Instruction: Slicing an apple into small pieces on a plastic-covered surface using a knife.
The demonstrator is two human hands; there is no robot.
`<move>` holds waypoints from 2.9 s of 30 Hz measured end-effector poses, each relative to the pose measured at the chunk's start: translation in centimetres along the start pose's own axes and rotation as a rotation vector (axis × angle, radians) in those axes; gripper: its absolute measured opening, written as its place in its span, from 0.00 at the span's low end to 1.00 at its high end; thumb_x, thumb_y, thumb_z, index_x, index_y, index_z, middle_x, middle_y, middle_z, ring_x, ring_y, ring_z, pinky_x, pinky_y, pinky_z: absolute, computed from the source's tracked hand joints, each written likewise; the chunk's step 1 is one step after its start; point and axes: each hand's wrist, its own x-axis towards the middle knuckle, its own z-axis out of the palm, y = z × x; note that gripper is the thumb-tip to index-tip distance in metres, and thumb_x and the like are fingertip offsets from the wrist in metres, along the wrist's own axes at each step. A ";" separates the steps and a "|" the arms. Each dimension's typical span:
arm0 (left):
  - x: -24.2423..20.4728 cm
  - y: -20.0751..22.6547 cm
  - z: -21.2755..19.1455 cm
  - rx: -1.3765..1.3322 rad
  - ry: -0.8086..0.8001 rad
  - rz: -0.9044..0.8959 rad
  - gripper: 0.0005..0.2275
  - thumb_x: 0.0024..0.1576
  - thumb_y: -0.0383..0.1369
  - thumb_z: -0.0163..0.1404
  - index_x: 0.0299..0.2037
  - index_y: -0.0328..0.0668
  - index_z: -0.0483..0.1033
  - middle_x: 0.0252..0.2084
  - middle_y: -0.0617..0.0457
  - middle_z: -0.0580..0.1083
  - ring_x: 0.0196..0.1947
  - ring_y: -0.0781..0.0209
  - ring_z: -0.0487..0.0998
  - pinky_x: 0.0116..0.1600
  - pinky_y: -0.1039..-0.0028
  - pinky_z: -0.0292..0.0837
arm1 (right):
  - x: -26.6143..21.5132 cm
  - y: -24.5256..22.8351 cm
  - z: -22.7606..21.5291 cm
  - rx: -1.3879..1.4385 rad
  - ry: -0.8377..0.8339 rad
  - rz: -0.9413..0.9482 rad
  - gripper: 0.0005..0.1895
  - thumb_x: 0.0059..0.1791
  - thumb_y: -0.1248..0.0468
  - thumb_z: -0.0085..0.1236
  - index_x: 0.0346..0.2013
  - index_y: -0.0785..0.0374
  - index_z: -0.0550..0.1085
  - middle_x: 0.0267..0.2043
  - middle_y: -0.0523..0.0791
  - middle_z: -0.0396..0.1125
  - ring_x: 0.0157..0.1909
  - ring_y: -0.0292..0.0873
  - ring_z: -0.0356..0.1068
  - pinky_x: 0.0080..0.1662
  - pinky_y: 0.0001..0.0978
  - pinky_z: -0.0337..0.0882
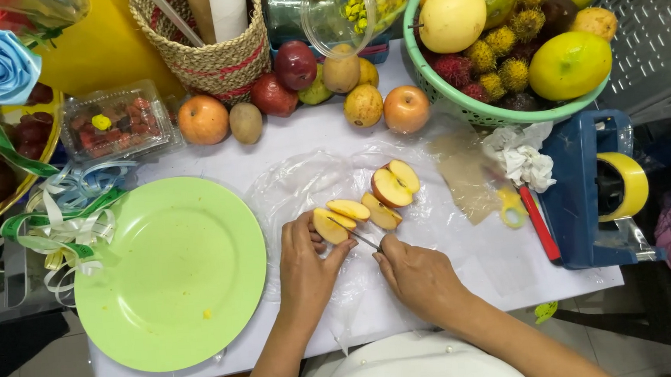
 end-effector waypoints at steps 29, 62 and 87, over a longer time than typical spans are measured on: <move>0.2 -0.5 0.1 0.015 0.009 0.063 0.31 0.47 0.39 0.68 0.58 0.37 0.67 0.44 0.49 0.68 0.34 0.62 0.75 0.44 0.71 0.78 | 1.5 -0.7 1.7 -0.023 0.023 -0.006 0.14 0.56 0.53 0.46 0.35 0.57 0.57 0.22 0.46 0.66 0.21 0.58 0.65 0.21 0.53 0.60; 1.3 1.4 -1.4 0.024 -0.117 -0.129 0.30 0.50 0.39 0.67 0.56 0.26 0.67 0.43 0.39 0.70 0.47 0.46 0.80 0.46 0.70 0.83 | 3.1 -4.9 -4.5 -0.192 -0.074 -0.055 0.09 0.57 0.59 0.40 0.35 0.58 0.65 0.18 0.45 0.70 0.20 0.49 0.75 0.26 0.43 0.76; 1.7 2.5 -2.6 0.044 -0.179 -0.134 0.29 0.54 0.37 0.64 0.58 0.21 0.67 0.44 0.34 0.71 0.48 0.41 0.80 0.47 0.65 0.82 | 3.4 -5.9 -4.2 -0.243 -0.033 -0.064 0.10 0.58 0.58 0.41 0.35 0.58 0.65 0.16 0.44 0.69 0.19 0.45 0.74 0.24 0.37 0.75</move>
